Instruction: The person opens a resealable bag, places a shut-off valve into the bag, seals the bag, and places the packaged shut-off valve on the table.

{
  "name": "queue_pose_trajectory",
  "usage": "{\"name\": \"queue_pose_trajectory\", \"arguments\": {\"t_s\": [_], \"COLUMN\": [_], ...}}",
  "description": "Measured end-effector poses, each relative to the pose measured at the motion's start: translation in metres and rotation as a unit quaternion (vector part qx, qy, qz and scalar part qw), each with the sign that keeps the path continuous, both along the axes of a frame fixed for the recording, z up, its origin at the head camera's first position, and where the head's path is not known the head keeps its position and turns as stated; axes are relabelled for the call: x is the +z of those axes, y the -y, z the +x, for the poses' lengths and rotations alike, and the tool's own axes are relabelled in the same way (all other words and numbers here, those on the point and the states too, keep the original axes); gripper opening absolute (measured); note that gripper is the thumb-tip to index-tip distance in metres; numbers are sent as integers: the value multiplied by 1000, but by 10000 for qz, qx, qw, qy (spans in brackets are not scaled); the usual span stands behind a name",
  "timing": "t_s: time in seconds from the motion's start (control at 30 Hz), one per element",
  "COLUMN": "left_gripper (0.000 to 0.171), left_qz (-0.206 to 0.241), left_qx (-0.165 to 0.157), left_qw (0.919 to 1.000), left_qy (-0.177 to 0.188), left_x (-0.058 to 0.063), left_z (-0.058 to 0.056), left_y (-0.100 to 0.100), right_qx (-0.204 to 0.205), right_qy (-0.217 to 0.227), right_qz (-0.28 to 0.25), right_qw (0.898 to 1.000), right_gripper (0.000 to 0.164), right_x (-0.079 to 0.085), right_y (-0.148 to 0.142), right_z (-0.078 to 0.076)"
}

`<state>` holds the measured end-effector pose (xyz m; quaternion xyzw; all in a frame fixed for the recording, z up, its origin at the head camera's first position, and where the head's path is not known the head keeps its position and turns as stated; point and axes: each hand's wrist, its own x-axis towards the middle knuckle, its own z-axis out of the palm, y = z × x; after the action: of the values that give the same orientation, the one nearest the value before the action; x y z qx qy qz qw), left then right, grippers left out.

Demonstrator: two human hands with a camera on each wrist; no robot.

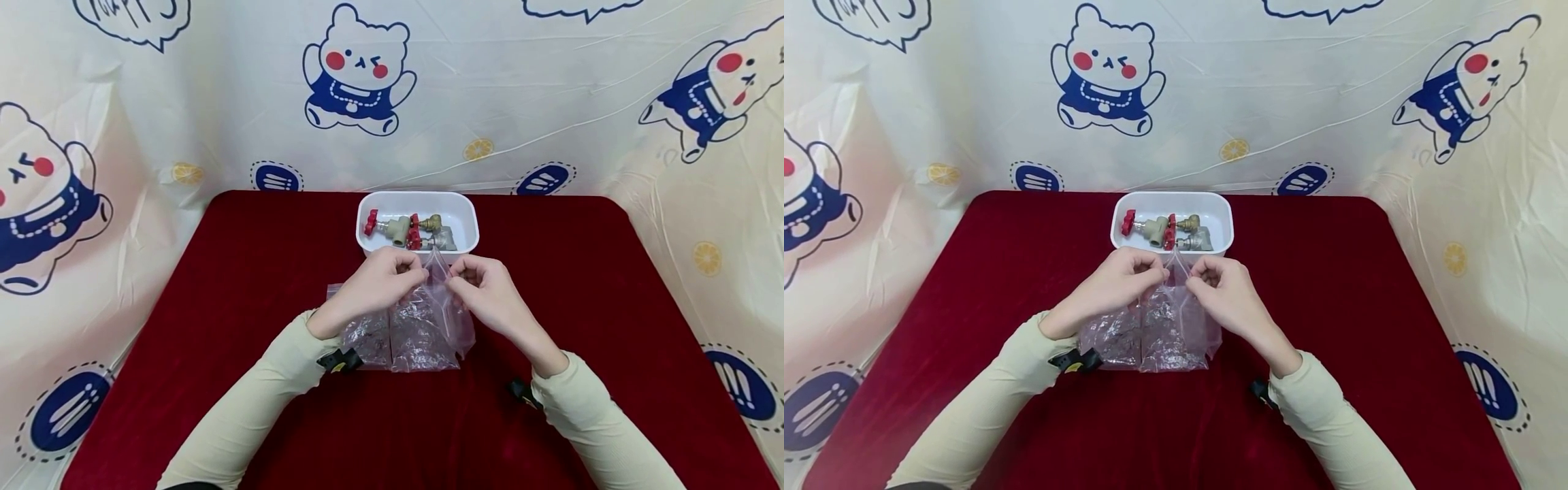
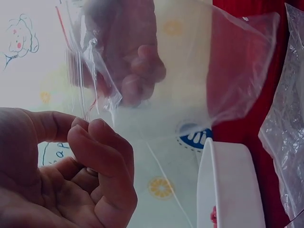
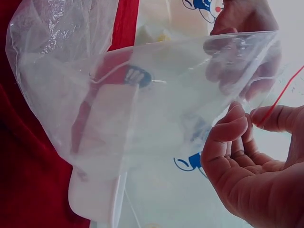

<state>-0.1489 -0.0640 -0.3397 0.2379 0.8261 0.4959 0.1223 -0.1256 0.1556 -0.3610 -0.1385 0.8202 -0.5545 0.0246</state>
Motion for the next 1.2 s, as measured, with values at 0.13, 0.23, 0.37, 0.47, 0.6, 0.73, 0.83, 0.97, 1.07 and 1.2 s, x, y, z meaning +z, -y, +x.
{"name": "queue_pose_trajectory", "arguments": {"t_s": [0.13, 0.23, 0.37, 0.47, 0.6, 0.73, 0.83, 0.97, 1.07, 1.2], "left_gripper": [31, 30, 29, 27, 11, 35, 44, 37, 29, 16], "left_qz": [5, -23, -78, -134, 3, 410, 388, 38, -93, -155], "left_qx": [86, 140, 171, 199, 219, -236, -708, -917, -889, -903], "left_qw": [9999, 9999, 9998, 9997, 9987, 9938, 9874, 9824, 9814, 9814], "left_qy": [70, 74, 28, -107, -470, -1008, -1359, -1627, -1698, -1690], "left_x": [1, 1, 2, 4, 4, -1, -3, -5, -8, -12], "left_z": [0, 0, -2, -2, 0, 5, 11, 15, 13, 9], "left_y": [2, 3, 7, 9, 9, 6, 4, 4, 5, 7], "right_qx": [-3, -45, -78, -44, 64, 186, 205, 134, 72, 31], "right_qy": [95, 123, 177, 226, 225, 220, 223, 177, 152, 166], "right_qz": [-42, -15, -27, -109, -268, -409, -439, -396, -439, -657], "right_qw": [9999, 9999, 9998, 9997, 9994, 9987, 9986, 9990, 9989, 9977], "right_gripper": [9, 10, 11, 11, 11, 11, 11, 11, 11, 12], "right_x": [0, 1, 1, 1, 0, 1, 3, 3, 3, 3], "right_y": [-1, -3, -5, -6, -5, -3, -2, -3, -3, -4], "right_z": [1, 2, 3, 2, 1, 2, 2, 1, 2, 2]}}
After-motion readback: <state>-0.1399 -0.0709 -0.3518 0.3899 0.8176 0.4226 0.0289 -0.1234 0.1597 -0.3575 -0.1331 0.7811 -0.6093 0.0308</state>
